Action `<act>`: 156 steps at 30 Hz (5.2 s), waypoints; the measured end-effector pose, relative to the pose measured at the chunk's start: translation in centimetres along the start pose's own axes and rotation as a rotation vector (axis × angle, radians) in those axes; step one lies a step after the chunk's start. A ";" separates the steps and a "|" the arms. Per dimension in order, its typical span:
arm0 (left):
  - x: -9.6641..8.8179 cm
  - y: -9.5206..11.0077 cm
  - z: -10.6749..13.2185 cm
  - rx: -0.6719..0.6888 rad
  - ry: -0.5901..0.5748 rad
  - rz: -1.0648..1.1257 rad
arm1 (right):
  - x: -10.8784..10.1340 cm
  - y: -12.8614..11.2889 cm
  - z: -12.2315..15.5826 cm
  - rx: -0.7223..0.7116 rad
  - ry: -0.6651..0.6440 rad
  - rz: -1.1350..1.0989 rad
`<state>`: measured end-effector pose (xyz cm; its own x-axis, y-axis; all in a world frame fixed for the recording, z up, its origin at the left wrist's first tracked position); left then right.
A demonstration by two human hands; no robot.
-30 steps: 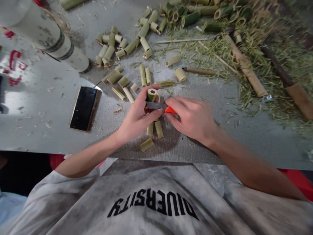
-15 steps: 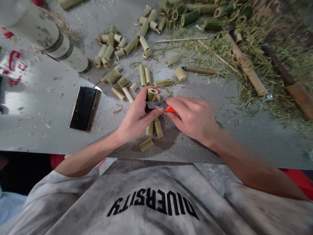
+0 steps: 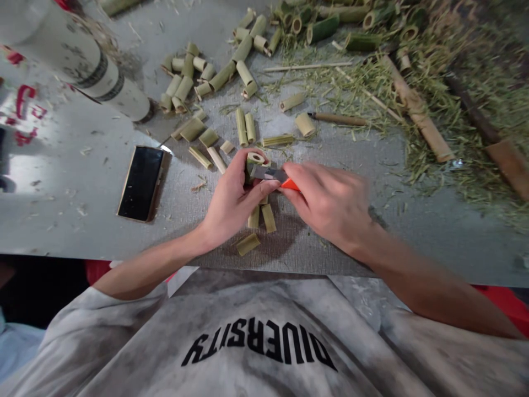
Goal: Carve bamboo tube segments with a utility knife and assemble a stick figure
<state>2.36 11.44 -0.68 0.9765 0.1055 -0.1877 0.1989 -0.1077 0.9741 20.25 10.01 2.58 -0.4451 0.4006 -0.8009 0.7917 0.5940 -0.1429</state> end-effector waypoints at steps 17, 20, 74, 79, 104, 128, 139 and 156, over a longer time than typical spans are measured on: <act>0.3 0.0 0.4 0.043 0.082 0.091 | 0.0 1.0 0.0 0.122 0.027 -0.091; 0.4 -0.4 0.3 0.010 0.063 0.143 | 0.4 2.0 0.1 0.175 0.052 -0.102; 0.7 -0.8 -0.2 -0.072 -0.080 0.458 | 0.7 1.7 0.2 0.082 0.117 -0.294; 0.8 -0.5 -0.1 -0.075 -0.092 0.451 | 0.7 1.7 0.2 0.067 0.123 -0.303; 1.1 0.3 0.0 -0.063 -0.192 0.348 | 0.8 1.2 0.1 0.019 0.039 -0.311; 0.8 -0.1 -0.2 -0.103 -0.112 0.223 | 0.6 0.7 -0.1 -0.051 0.043 -0.231; 0.7 0.3 -0.7 -0.117 -0.149 0.237 | 0.6 0.7 -0.1 -0.089 0.012 -0.205; 0.4 0.2 -0.1 -0.061 -0.058 0.207 | -0.3 1.7 -0.1 0.058 0.134 -0.210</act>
<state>2.81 11.56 -0.54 0.9995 0.0302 0.0116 -0.0098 -0.0614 0.9981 21.69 10.97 2.68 -0.6512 0.3638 -0.6660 0.6967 0.6346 -0.3345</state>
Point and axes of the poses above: each hand's wrist, its own z-axis away from the middle knuckle, its own x-axis out of the palm, y = z × x, the point moved 6 cm from there along -z, towards the middle knuckle, and after that the axes turned 13 degrees about y, right-handed, at the moved point
